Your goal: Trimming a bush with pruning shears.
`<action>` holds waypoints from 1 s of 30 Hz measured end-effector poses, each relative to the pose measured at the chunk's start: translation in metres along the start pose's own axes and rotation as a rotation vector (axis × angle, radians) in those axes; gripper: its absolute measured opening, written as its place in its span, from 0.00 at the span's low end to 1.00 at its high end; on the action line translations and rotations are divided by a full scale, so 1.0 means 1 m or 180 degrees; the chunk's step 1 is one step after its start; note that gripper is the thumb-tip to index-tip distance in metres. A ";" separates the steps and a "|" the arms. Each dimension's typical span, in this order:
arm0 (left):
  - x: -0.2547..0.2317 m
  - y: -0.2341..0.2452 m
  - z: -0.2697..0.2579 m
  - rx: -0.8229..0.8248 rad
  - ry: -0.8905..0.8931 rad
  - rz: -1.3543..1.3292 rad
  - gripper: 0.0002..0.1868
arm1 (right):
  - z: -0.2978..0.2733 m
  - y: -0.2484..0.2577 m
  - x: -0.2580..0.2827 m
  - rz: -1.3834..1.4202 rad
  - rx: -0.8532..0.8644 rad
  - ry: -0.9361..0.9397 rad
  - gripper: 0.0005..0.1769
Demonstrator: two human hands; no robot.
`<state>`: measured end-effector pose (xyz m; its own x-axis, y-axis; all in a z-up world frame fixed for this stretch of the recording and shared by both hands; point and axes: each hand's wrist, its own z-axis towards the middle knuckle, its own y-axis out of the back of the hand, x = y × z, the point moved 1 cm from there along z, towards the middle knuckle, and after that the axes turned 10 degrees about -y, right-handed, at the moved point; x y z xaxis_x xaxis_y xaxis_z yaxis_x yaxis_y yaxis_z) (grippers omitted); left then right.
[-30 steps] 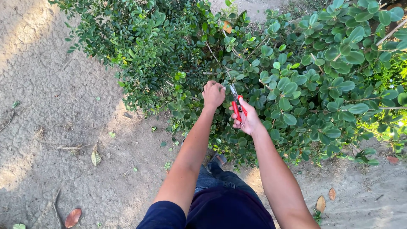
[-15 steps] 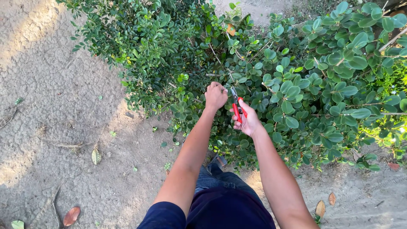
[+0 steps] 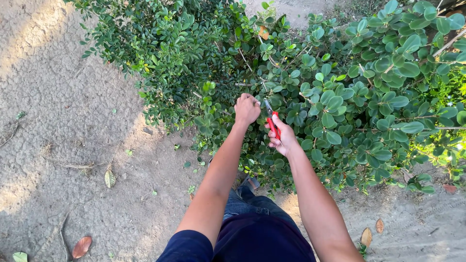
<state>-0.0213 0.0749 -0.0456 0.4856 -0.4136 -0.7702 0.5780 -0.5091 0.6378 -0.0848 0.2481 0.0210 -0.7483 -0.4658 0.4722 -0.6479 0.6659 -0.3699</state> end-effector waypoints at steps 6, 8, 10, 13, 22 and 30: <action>-0.007 0.013 -0.004 -0.0127 0.0049 -0.0060 0.11 | 0.001 0.000 -0.005 0.0178 0.0001 0.0021 0.30; -0.007 0.021 -0.004 -0.0134 0.0081 -0.0073 0.11 | -0.006 -0.001 -0.003 0.0202 0.0039 0.0059 0.30; -0.004 0.024 -0.004 -0.0135 0.0107 -0.0091 0.12 | -0.011 0.000 -0.002 0.0229 0.0069 0.0101 0.30; 0.001 0.027 0.000 -0.0944 -0.0222 -0.0297 0.31 | -0.013 0.006 0.001 0.0227 0.0078 0.0309 0.32; -0.033 -0.002 -0.014 -0.0187 -0.0010 0.0122 0.14 | -0.018 0.011 0.004 0.0072 -0.0102 0.0481 0.32; -0.054 0.007 -0.019 -0.0647 -0.1359 0.0599 0.12 | -0.022 0.026 0.005 -0.0008 -0.0008 0.0391 0.33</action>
<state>-0.0306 0.1077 0.0007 0.3066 -0.7772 -0.5494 0.6429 -0.2566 0.7217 -0.1030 0.2759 0.0312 -0.7235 -0.3927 0.5677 -0.6493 0.6664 -0.3665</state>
